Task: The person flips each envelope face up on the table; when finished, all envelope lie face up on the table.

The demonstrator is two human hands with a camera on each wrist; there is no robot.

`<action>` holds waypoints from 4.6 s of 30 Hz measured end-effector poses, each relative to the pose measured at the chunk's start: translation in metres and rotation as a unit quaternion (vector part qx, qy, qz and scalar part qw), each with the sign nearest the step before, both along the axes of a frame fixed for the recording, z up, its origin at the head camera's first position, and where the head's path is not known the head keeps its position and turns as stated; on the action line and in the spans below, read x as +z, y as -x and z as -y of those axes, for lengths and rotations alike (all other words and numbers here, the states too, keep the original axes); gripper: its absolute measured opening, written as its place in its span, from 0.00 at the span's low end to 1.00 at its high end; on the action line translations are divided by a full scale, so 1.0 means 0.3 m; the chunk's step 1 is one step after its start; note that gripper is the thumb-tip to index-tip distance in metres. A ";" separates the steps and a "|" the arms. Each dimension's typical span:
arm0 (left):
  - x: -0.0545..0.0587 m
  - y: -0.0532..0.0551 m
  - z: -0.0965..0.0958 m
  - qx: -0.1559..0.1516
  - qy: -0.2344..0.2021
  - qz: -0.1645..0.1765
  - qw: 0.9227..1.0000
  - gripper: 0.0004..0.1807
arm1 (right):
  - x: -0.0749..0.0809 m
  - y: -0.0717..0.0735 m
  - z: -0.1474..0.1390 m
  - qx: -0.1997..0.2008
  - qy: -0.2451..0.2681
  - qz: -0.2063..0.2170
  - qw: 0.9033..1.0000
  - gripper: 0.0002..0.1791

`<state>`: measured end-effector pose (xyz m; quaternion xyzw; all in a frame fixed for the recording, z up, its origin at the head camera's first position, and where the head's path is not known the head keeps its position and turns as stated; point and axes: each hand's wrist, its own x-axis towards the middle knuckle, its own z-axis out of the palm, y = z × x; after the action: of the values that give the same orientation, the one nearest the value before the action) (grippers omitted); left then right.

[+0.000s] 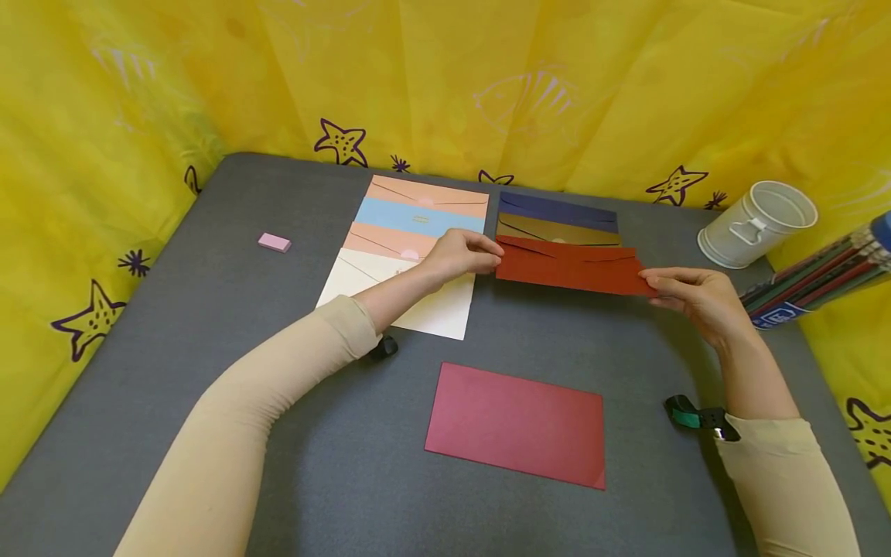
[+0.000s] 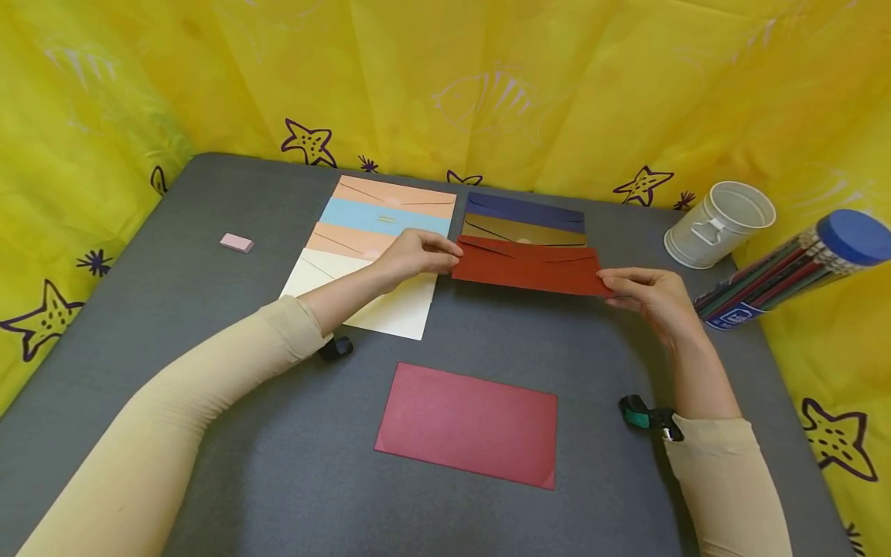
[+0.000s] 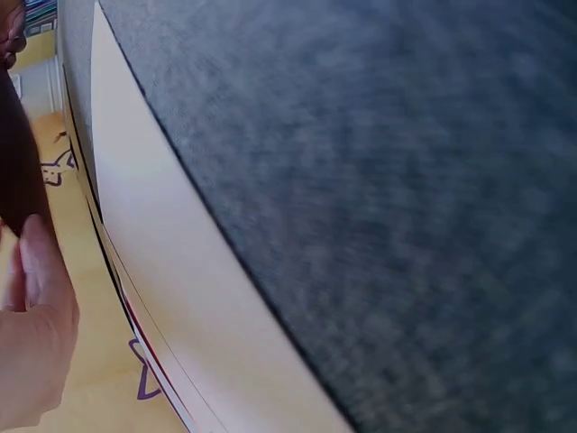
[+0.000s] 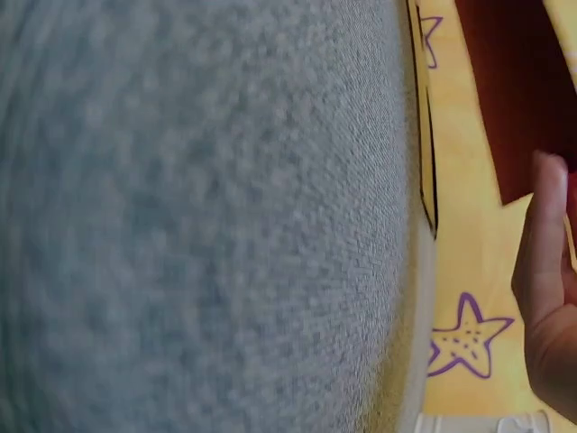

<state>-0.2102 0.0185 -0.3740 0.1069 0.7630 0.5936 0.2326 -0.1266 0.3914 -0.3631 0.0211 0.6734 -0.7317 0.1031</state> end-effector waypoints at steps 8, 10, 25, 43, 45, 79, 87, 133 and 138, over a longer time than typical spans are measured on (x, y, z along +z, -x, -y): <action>-0.015 0.002 -0.016 -0.024 0.119 -0.049 0.991 0.29 | -0.010 0.015 0.004 0.010 -0.122 0.046 0.991 0.17; -0.018 0.003 -0.022 -0.031 0.133 -0.051 0.989 0.31 | -0.010 0.019 0.005 0.026 -0.128 0.055 0.990 0.21; -0.016 0.000 -0.042 -0.081 0.185 -0.059 0.978 0.28 | -0.023 0.036 0.023 0.083 -0.290 0.093 0.949 0.36; 0.005 -0.004 -0.045 -0.093 0.204 -0.060 0.973 0.27 | -0.023 0.031 0.029 0.108 -0.272 0.099 0.951 0.31; 0.009 -0.006 -0.044 -0.096 0.207 -0.068 0.971 0.27 | -0.021 0.027 0.032 0.101 -0.286 0.085 0.949 0.30; 0.001 -0.219 -0.117 -0.451 0.224 -0.203 0.840 0.18 | -0.011 -0.062 0.270 0.361 -0.352 -0.080 0.860 0.19; -0.016 -0.244 -0.130 -0.466 0.253 -0.224 0.818 0.21 | -0.018 -0.078 0.291 0.414 -0.349 -0.045 0.840 0.17; 0.058 0.012 0.009 -0.154 -0.002 -0.018 0.988 0.08 | 0.039 -0.001 0.013 0.185 -0.249 -0.072 0.948 0.07; 0.054 0.029 0.005 -0.121 -0.028 -0.001 0.992 0.10 | 0.036 0.018 0.003 0.088 -0.255 -0.066 0.961 0.07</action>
<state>-0.2190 0.0171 -0.3579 0.2052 0.7279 0.5822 0.2986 -0.1319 0.3906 -0.3524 -0.0604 0.8423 -0.5235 0.1135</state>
